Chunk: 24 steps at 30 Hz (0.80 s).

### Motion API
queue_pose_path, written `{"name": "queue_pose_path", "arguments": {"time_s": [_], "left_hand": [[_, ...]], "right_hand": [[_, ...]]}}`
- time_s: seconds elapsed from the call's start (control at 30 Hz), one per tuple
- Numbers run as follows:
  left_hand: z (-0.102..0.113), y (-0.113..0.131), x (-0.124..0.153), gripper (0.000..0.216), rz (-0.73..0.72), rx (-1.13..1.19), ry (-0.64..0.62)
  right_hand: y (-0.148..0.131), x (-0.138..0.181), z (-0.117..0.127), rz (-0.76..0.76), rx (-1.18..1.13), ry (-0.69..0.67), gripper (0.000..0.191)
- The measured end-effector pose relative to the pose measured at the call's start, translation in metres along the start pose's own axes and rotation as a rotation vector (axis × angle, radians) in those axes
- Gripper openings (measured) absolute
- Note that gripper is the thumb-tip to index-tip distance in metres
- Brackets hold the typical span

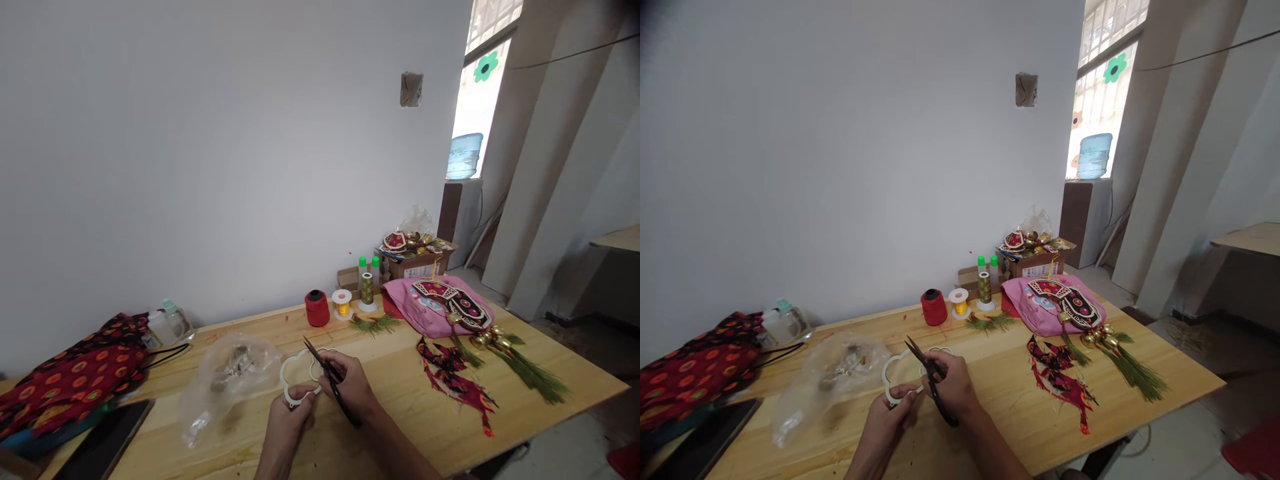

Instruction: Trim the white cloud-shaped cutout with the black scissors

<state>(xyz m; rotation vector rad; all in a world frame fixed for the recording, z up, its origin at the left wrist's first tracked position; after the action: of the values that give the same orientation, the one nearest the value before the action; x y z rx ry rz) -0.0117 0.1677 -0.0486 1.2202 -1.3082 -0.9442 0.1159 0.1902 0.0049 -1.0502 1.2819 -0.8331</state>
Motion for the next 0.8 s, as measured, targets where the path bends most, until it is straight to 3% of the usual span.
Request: {"name": "queue_pose_path", "arguments": {"time_s": [0.4, 0.47, 0.6, 0.7, 0.8], "left_hand": [[-0.023, 0.009, 0.01, 0.033, -0.017, 0.093, -0.211], [-0.017, 0.009, 0.008, 0.034, -0.025, 0.101, -0.151], [0.005, 0.006, 0.008, 0.035, 0.005, 0.215, 0.088], [0.007, 0.004, 0.008, 0.035, 0.002, 0.224, 0.131], [0.006, 0.005, 0.008, 0.033, -0.016, 0.192, 0.133]], "right_hand": [[-0.003, -0.002, 0.006, -0.024, 0.045, 0.014, 0.026], [-0.01, 0.003, 0.015, 0.016, 0.171, 0.031, 0.025], [-0.022, 0.017, 0.024, 0.108, 0.724, -0.024, 0.027], [-0.013, 0.024, 0.019, 0.066, 0.914, -0.15, 0.028], [-0.004, 0.024, 0.018, 0.008, 0.973, -0.18, 0.031]]}}
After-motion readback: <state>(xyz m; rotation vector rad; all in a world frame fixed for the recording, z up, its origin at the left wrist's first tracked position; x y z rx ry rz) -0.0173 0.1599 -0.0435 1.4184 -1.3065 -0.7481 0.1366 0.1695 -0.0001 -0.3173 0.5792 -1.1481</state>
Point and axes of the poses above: each hand's wrist, its own x-axis away from the middle knuckle, its own z-axis out of the back of the hand, y = z × x, the point moved 9 cm from there along -x, towards the middle knuckle, and after that the axes turned 2 degrees about z, right-handed, at the moved point
